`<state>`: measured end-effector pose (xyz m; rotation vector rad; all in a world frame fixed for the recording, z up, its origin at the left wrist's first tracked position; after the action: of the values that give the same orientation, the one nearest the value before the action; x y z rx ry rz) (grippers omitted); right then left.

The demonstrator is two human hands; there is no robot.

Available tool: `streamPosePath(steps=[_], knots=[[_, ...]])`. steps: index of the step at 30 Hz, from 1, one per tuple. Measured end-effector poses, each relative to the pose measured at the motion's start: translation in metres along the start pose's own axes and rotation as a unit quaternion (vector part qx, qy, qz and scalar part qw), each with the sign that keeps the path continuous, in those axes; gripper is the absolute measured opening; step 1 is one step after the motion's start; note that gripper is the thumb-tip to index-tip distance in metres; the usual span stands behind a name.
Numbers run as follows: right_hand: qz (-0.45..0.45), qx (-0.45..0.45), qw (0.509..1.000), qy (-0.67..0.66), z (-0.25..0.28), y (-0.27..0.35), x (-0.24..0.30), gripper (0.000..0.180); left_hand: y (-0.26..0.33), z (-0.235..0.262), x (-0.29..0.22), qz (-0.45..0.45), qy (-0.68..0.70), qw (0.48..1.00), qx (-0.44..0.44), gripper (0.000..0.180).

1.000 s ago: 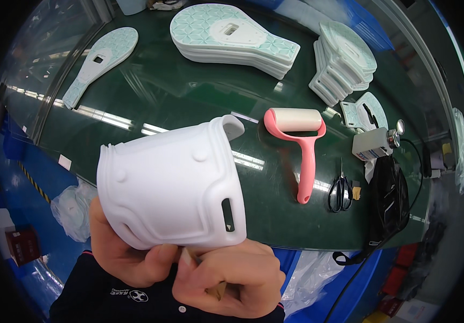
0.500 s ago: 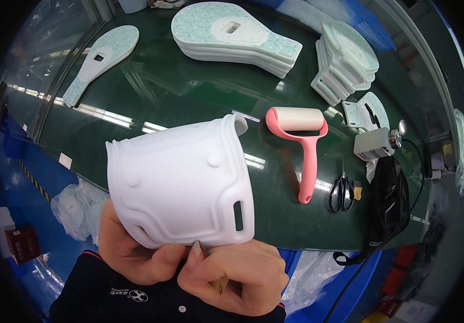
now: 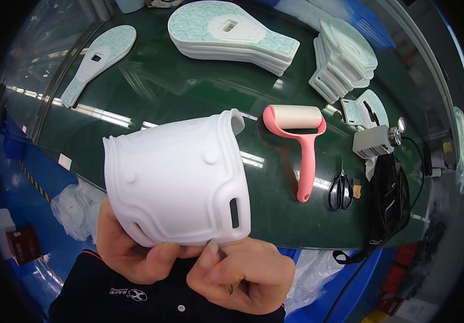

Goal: The person picks up white plastic parts with a teal pattern from a stack on a green table. They use a small sanding block to smooth the edges and surfaces of the parts, then use a pink lint roller to clean the patterned side. The person repeats this process for multiple parts, inspecting them and placing them back on the table.

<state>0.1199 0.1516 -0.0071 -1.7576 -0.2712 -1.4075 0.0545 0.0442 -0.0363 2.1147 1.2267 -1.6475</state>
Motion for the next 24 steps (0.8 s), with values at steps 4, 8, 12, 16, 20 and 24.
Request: streamPosePath(steps=[4, 8, 12, 16, 20, 24], knots=[[0.065, 0.088, 0.991, 0.081, 0.001, -0.006, -0.001, 0.022, -0.004, -0.002, -0.004, -0.031, -0.040, 0.999, -0.014, 0.037], [0.035, 0.061, 0.997, 0.031, 0.005, -0.006, 0.001, 0.022, -0.007, -0.002, -0.010, -0.013, -0.048, 0.998, 0.033, 0.037], [0.014, -0.008, 1.000, -0.007, 0.001, 0.002, -0.004, 0.023, -0.007, -0.001, -0.006, -0.002, -0.028, 0.999, 0.035, 0.037], [0.074, 0.051, 0.991, 0.100, 0.004, -0.002, 0.000, 0.024, -0.006, -0.003, -0.007, -0.004, -0.053, 0.999, 0.010, 0.034], [0.017, -0.107, 0.994, -0.034, -0.010, 0.003, -0.004, 0.024, -0.001, 0.000, 0.002, 0.003, -0.015, 0.999, 0.042, 0.033], [0.056, 0.016, 0.996, 0.061, 0.003, 0.001, -0.006, 0.024, -0.016, -0.003, -0.012, 0.016, 0.025, 0.998, 0.056, 0.035]])
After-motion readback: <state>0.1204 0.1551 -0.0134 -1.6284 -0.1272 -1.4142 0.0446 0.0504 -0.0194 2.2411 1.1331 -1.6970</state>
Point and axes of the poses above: each hand's wrist, its own y-axis away from the middle knuckle, its own z-axis out of the back of the hand, x = y × z, the point moved 2 cm from there along -y, towards the middle knuckle, and after that the axes turned 14 degrees about y, right-handed, at the moved point
